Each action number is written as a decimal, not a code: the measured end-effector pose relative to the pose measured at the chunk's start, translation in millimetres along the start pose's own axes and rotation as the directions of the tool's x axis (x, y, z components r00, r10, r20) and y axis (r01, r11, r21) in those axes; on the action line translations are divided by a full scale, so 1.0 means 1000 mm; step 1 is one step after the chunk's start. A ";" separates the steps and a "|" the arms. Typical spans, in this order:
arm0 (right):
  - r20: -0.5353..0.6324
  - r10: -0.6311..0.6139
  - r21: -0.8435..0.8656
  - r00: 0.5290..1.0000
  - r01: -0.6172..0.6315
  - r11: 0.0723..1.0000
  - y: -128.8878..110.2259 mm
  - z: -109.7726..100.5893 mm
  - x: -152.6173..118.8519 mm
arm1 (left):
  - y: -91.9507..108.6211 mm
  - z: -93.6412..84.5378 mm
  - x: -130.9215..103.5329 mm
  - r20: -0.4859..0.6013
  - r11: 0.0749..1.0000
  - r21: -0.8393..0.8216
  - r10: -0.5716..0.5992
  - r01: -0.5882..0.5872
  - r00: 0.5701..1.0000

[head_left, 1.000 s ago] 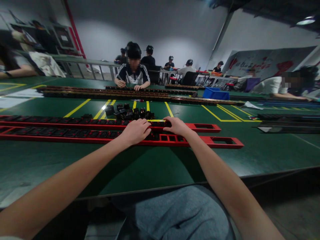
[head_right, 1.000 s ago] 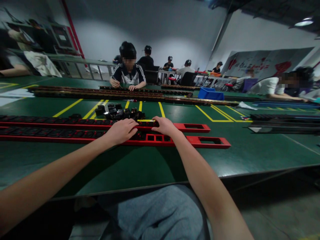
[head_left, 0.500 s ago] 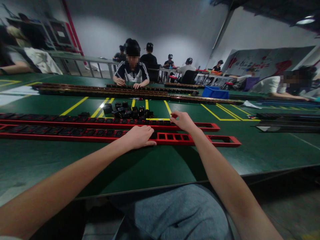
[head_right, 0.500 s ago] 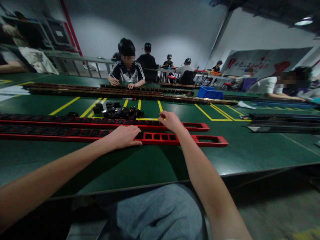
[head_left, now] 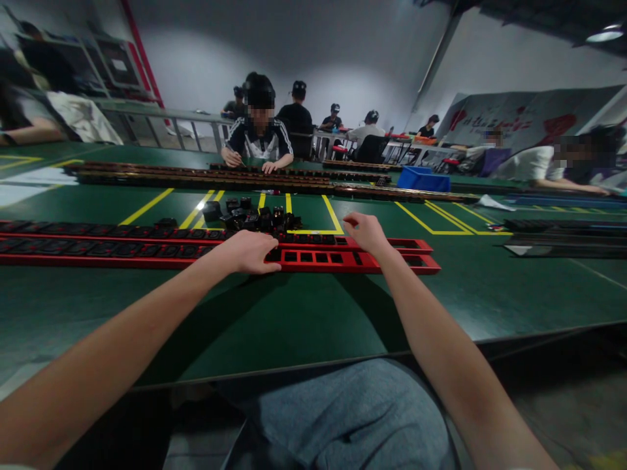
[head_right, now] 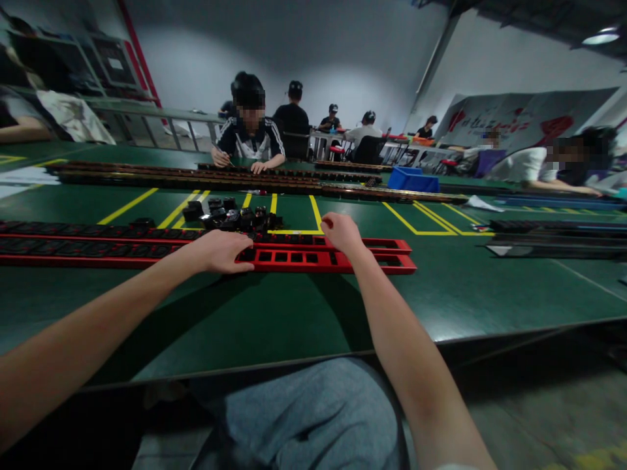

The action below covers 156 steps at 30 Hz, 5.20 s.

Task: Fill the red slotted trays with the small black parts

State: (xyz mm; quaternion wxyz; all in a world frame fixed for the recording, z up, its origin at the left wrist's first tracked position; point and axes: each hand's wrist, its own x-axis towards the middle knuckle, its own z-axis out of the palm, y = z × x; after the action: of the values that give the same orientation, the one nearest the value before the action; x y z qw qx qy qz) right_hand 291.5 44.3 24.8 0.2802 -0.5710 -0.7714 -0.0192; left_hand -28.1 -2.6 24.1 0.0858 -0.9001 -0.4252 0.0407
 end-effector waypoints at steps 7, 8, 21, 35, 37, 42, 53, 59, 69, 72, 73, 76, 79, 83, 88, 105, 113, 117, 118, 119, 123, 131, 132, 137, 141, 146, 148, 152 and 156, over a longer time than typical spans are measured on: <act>0.045 -0.004 0.023 0.999 0.002 1.000 -0.001 0.003 0.000 | -0.002 0.008 0.001 -0.092 0.993 -0.064 -0.101 0.095 0.991; 0.045 0.007 0.021 0.999 -0.007 1.000 0.000 0.003 0.000 | -0.001 0.009 0.001 -0.119 0.989 -0.070 -0.138 0.130 0.983; 0.055 -0.006 0.004 0.998 0.005 1.000 0.003 0.007 0.001 | -0.022 0.031 0.012 -0.061 0.918 -0.243 -0.337 0.314 0.939; 0.119 -0.031 -0.001 0.992 0.031 1.000 -0.008 0.016 -0.001 | -0.020 0.029 0.015 -0.015 0.887 -0.281 -0.385 0.366 0.923; 0.131 -0.028 0.005 0.991 0.027 1.000 -0.010 0.017 -0.002 | -0.021 0.028 0.016 -0.013 0.888 -0.282 -0.382 0.363 0.924; 0.136 -0.039 0.014 0.990 0.038 0.999 -0.009 0.020 -0.002 | -0.020 0.030 0.016 -0.042 0.879 -0.288 -0.409 0.381 0.911; 0.132 -0.045 -0.002 0.990 0.046 0.999 -0.008 0.023 -0.001 | -0.017 0.032 0.014 -0.124 0.886 -0.265 -0.422 0.380 0.898; 0.143 -0.040 0.001 0.989 0.041 0.999 -0.009 0.023 0.000 | -0.016 0.021 0.014 -0.176 0.970 -0.233 -0.114 0.071 0.978; 0.145 -0.051 0.013 0.988 0.050 0.999 -0.013 0.021 -0.002 | -0.010 0.018 0.024 -0.072 0.968 -0.224 -0.132 0.113 0.989; 0.138 -0.058 0.008 0.989 0.057 0.998 -0.012 0.022 -0.003 | -0.006 0.021 0.027 -0.095 0.967 -0.234 -0.123 0.098 0.988; 0.136 -0.055 0.003 0.989 0.055 0.998 -0.012 0.022 -0.002 | -0.005 0.023 0.027 -0.106 0.965 -0.242 -0.125 0.096 0.986; 0.133 -0.043 -0.005 0.990 0.044 0.999 -0.012 0.025 -0.002 | -0.004 0.026 0.029 -0.135 0.959 -0.263 -0.145 0.105 0.980; 0.138 -0.043 0.009 0.990 0.042 0.999 -0.013 0.026 -0.002 | -0.004 0.028 0.029 -0.146 0.958 -0.264 -0.158 0.116 0.977; 0.126 -0.053 0.032 0.991 0.049 0.998 -0.015 0.026 -0.003 | -0.005 0.029 0.028 -0.167 0.963 -0.250 -0.149 0.104 0.975; 0.125 -0.050 0.053 0.991 0.044 0.998 -0.015 0.026 -0.003 | -0.006 0.032 0.029 -0.190 0.960 -0.258 -0.157 0.106 0.969; -0.009 -0.168 0.192 0.986 0.167 0.967 -0.024 0.029 -0.004 | 0.005 0.022 0.017 -0.353 0.984 -0.175 -0.048 -0.016 0.934; 0.039 -0.335 0.392 0.941 0.294 0.872 -0.049 0.024 -0.012 | 0.020 0.019 0.016 -0.402 0.981 -0.004 0.176 -0.194 0.899; 0.049 -0.359 0.375 0.932 0.316 0.872 -0.053 0.023 -0.012 | 0.026 0.021 0.016 -0.416 0.973 0.031 0.220 -0.228 0.882; 0.050 -0.362 0.375 0.931 0.319 0.871 -0.053 0.023 -0.012 | 0.027 0.021 0.015 -0.421 0.972 0.034 0.224 -0.232 0.879; 0.052 -0.362 0.378 0.931 0.317 0.870 -0.053 0.024 -0.012 | 0.027 0.021 0.015 -0.424 0.972 0.034 0.226 -0.234 0.877; 0.055 -0.341 0.436 0.939 0.285 0.854 -0.055 0.029 -0.014 | 0.029 0.022 0.014 -0.425 0.974 0.007 0.208 -0.226 0.881; 0.054 -0.309 0.572 0.950 0.224 0.789 -0.060 0.028 -0.016 | 0.033 0.025 0.011 -0.464 0.944 -0.175 0.170 -0.278 0.869; 0.052 -0.309 0.555 0.950 0.229 0.800 -0.060 0.027 -0.016 | 0.033 0.026 0.011 -0.478 0.937 -0.206 0.156 -0.283 0.864; 0.073 -0.296 0.494 0.952 0.223 0.840 -0.061 0.027 -0.017 | 0.035 0.025 0.006 -0.583 0.937 -0.311 -0.057 -0.158 0.811; 0.082 -0.327 0.489 0.941 0.248 0.836 -0.062 0.027 -0.018 | 0.032 0.020 0.006 -0.526 0.961 -0.265 -0.213 0.079 0.824; 0.094 -0.338 0.499 0.936 0.250 0.830 -0.064 0.027 -0.020 | 0.031 0.018 0.011 -0.361 0.973 -0.169 -0.212 0.160 0.908; 0.090 -0.364 0.495 0.927 0.275 0.824 -0.066 0.027 -0.021 | 0.032 0.018 0.013 -0.328 0.974 -0.156 -0.207 0.164 0.922; 0.114 -0.422 0.467 0.899 0.326 0.822 -0.072 0.028 -0.023 | 0.033 0.016 0.013 -0.293 0.967 -0.172 -0.233 0.188 0.927; 0.122 -0.448 0.466 0.886 0.347 0.814 -0.076 0.033 -0.025 | 0.034 0.015 0.013 -0.280 0.947 -0.190 -0.305 0.259 0.910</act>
State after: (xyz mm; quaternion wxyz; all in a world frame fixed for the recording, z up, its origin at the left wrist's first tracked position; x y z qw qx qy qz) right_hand 215.3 7.9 8.0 0.2993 -0.3178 -0.8856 0.1585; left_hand 3.7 -11.7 3.1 0.0883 -0.8282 -0.5345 -0.1438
